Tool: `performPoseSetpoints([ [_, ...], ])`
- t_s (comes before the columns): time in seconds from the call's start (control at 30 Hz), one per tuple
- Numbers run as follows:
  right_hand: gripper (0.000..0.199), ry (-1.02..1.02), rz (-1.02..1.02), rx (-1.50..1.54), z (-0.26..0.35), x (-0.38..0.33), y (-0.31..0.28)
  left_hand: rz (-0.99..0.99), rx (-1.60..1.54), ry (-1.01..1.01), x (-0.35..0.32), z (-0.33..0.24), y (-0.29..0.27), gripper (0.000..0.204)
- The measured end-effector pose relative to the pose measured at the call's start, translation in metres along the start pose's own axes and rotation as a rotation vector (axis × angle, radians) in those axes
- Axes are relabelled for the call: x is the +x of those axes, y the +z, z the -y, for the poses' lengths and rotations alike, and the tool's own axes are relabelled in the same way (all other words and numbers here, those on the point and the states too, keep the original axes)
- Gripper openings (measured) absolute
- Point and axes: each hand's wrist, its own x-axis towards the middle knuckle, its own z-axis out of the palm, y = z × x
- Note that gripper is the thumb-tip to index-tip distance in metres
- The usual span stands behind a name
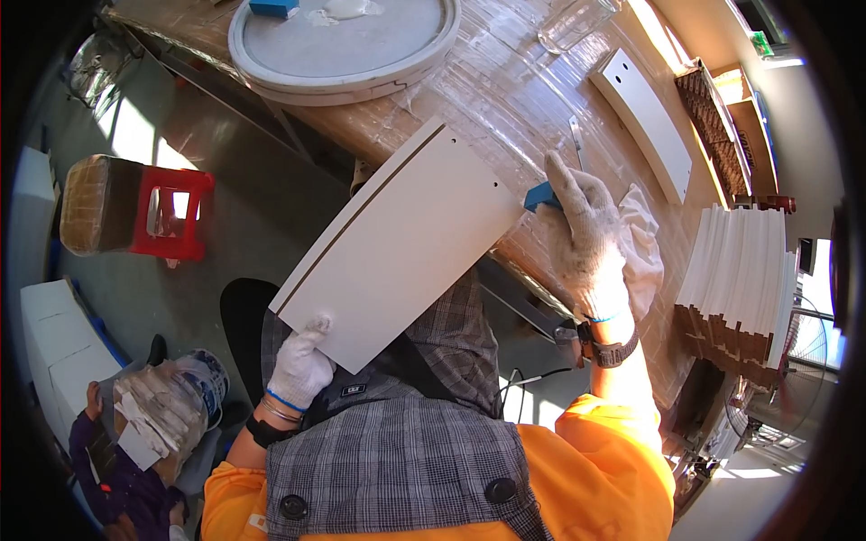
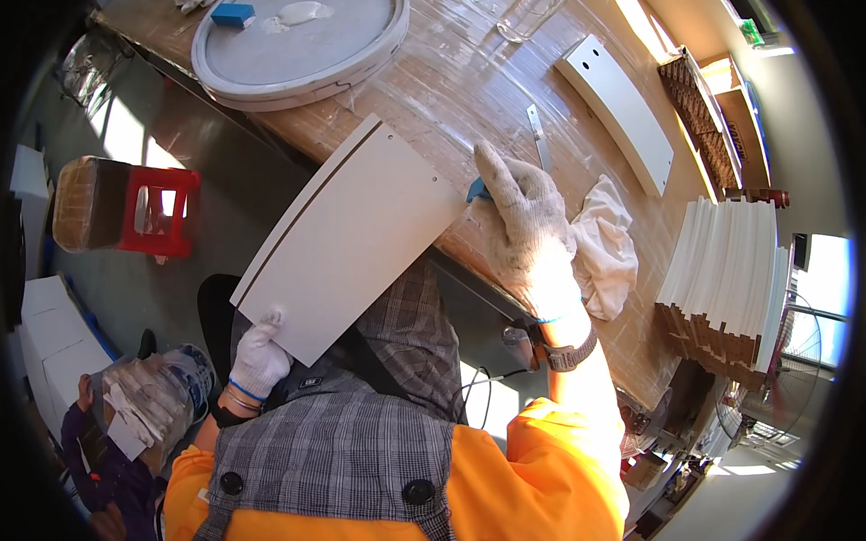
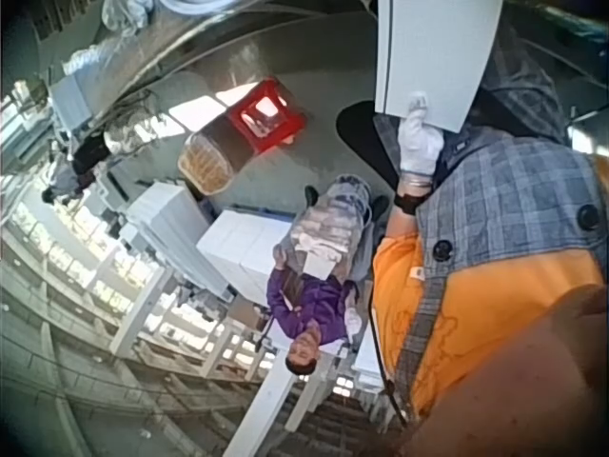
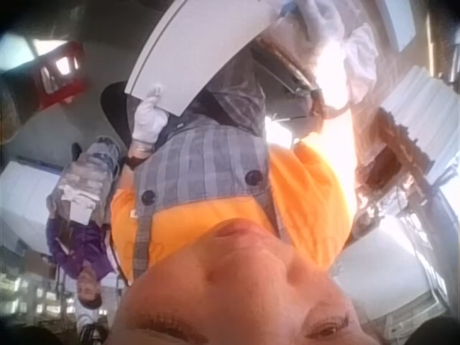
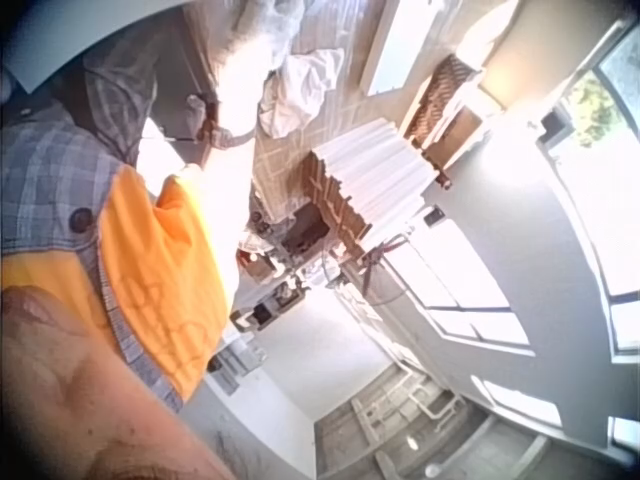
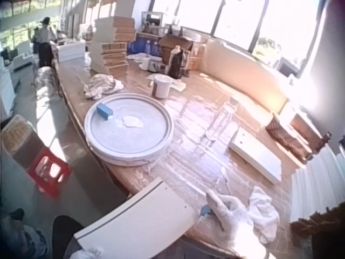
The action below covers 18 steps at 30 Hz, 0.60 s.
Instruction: Apply adhesive and clean the edges of white furniture panels at a manufacturing facility.
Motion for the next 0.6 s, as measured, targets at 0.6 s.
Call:
performPoseSetpoints([
  [0.6,0.058,0.136,-0.048,0.001,0.002,-0.021,0.004,-0.006,0.002,0.0,-0.002,0.0,0.002,0.044],
])
